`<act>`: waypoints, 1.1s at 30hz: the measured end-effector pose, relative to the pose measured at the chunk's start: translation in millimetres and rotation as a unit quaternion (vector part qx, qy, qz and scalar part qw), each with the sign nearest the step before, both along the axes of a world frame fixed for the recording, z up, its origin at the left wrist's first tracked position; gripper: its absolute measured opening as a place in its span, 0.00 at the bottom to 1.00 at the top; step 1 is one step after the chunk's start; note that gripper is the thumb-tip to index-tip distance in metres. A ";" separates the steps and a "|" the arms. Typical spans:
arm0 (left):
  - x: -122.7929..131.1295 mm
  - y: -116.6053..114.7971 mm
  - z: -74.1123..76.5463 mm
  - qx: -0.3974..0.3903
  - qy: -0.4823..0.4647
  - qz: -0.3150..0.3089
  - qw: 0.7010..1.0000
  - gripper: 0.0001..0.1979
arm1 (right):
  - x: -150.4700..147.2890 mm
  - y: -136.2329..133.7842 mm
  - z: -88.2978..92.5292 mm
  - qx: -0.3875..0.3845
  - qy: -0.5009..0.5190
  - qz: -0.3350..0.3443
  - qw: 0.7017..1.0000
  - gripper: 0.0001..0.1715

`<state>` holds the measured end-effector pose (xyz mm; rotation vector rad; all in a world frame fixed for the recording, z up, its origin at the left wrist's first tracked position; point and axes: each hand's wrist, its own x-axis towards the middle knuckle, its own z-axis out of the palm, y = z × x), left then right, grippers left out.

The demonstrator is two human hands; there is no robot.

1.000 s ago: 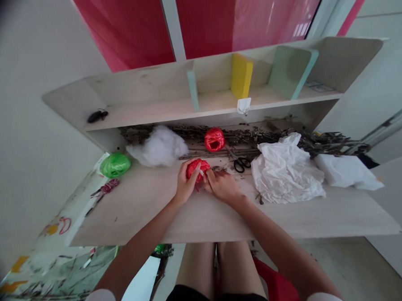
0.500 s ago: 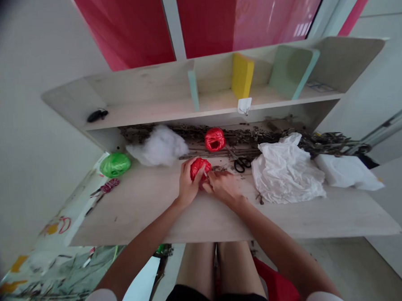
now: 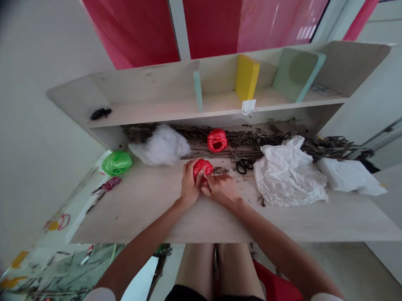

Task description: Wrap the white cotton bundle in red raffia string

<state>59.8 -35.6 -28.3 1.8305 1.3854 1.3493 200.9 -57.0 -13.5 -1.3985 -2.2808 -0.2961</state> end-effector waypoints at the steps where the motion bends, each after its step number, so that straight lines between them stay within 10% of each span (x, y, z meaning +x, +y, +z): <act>1: -0.8 0.0 -0.5 0.000 -0.007 0.000 1.000 0.21 | -2.1 -0.3 0.5 -0.008 -0.010 0.007 1.000 0.13; 16: -2.8 7.1 3.5 -0.001 -0.112 0.003 0.994 0.21 | -0.3 -0.4 7.3 -0.040 0.062 0.089 0.993 0.14; 24: -2.1 2.5 9.6 0.046 -0.117 -0.037 0.991 0.19 | 3.9 6.6 0.4 -0.152 0.399 -0.038 0.904 0.24; 33: -6.3 5.6 4.6 0.076 -0.086 -0.044 0.992 0.19 | 4.0 17.1 -11.5 -0.233 0.427 0.106 0.867 0.28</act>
